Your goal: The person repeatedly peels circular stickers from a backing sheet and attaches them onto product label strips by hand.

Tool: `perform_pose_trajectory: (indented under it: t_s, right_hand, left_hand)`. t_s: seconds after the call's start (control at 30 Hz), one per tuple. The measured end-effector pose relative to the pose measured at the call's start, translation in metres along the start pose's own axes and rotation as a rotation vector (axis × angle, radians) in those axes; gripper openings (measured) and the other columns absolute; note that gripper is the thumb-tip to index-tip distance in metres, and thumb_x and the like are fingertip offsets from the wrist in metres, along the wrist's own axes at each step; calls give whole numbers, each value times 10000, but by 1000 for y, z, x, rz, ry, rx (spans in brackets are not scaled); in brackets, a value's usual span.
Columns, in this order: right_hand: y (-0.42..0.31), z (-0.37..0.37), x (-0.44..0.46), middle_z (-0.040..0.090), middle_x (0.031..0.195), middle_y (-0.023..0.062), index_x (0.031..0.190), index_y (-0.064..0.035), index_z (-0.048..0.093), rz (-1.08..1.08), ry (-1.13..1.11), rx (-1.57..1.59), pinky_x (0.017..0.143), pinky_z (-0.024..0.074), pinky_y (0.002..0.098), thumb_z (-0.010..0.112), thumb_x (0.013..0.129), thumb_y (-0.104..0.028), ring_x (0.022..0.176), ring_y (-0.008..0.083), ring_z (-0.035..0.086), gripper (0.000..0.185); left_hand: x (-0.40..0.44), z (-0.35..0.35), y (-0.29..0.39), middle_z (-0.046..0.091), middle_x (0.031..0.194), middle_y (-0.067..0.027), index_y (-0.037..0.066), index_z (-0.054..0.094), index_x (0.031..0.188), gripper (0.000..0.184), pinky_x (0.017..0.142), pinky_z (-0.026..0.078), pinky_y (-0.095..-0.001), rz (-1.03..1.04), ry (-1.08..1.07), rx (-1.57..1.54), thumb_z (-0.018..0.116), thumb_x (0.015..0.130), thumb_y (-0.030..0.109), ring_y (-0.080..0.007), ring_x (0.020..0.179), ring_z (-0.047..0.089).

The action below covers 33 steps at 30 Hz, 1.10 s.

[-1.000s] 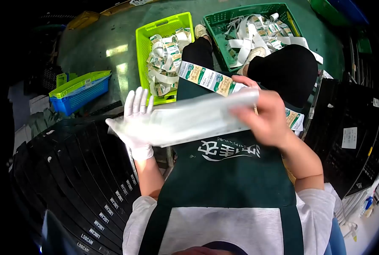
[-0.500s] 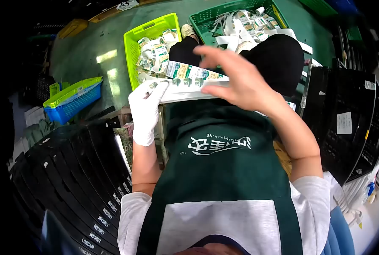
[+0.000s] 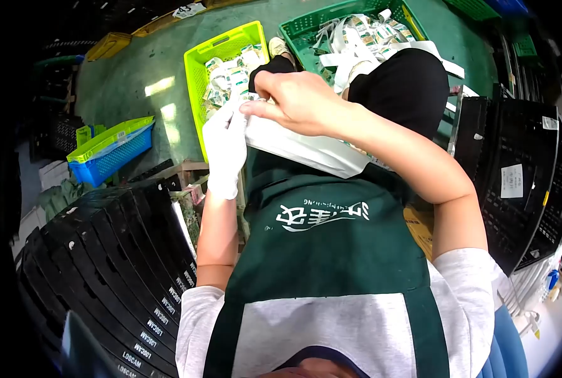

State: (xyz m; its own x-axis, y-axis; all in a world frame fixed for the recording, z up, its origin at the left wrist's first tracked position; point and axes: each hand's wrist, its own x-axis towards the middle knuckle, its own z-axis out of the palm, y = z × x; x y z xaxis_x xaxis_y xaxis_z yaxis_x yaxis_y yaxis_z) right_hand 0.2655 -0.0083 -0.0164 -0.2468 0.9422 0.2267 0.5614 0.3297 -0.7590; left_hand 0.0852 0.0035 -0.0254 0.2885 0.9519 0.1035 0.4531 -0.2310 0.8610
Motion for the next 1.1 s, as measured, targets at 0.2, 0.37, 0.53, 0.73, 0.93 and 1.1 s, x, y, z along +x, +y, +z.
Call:
perform_pose_trajectory:
  t_s: [0.2, 0.37, 0.53, 0.73, 0.93, 1.1]
  right_hand:
    - [3, 12, 7, 509, 610, 131, 779, -19, 486, -135, -3, 73, 526, 405, 368, 574, 904, -313, 573, 311, 510, 332]
    - [15, 14, 10, 568, 656, 170, 796, -15, 570, -42, -20, 232, 555, 437, 391, 557, 905, -319, 617, 353, 560, 323]
    - [25, 15, 8, 509, 618, 105, 757, -12, 536, -172, 41, 37, 521, 414, 337, 561, 917, -242, 550, 255, 510, 281]
    - [31, 9, 11, 466, 598, 93, 714, -10, 502, -240, 315, 30, 509, 408, 322, 578, 912, -211, 537, 205, 505, 293]
    - [34, -24, -4, 515, 852, 29, 1030, -72, 480, 354, 6, 575, 605, 460, 227, 459, 953, -402, 658, 84, 503, 340]
    - [16, -21, -22, 458, 1197, 105, 1208, -23, 425, 50, -109, 477, 811, 496, 302, 625, 792, -11, 1005, 202, 512, 462]
  left_hand:
    - [-3, 0, -15, 665, 900, -88, -53, 607, 1072, 255, 695, 461, -249, 142, 0, 167, 452, 929, 90, -139, 774, 583]
    - [-5, -1, -9, 644, 855, -63, -14, 613, 1018, 206, 675, 458, -266, -70, -68, -178, 475, 909, 93, -130, 740, 566]
    - [-5, -7, -11, 628, 783, -51, -13, 623, 946, 165, 656, 456, -256, -83, -181, -127, 490, 884, 63, -118, 706, 553]
    - [-8, -18, -30, 638, 777, -55, -23, 630, 918, 147, 642, 452, -235, -44, -203, -78, 509, 864, 40, -91, 715, 561]
    - [-18, -23, -18, 633, 872, -42, -50, 612, 952, 166, 728, 463, -231, -165, -116, -382, 510, 841, 19, -99, 786, 579]
    - [-17, -26, -18, 636, 912, -57, -68, 604, 996, 213, 768, 470, -245, -200, -157, -351, 505, 828, 19, -111, 819, 588]
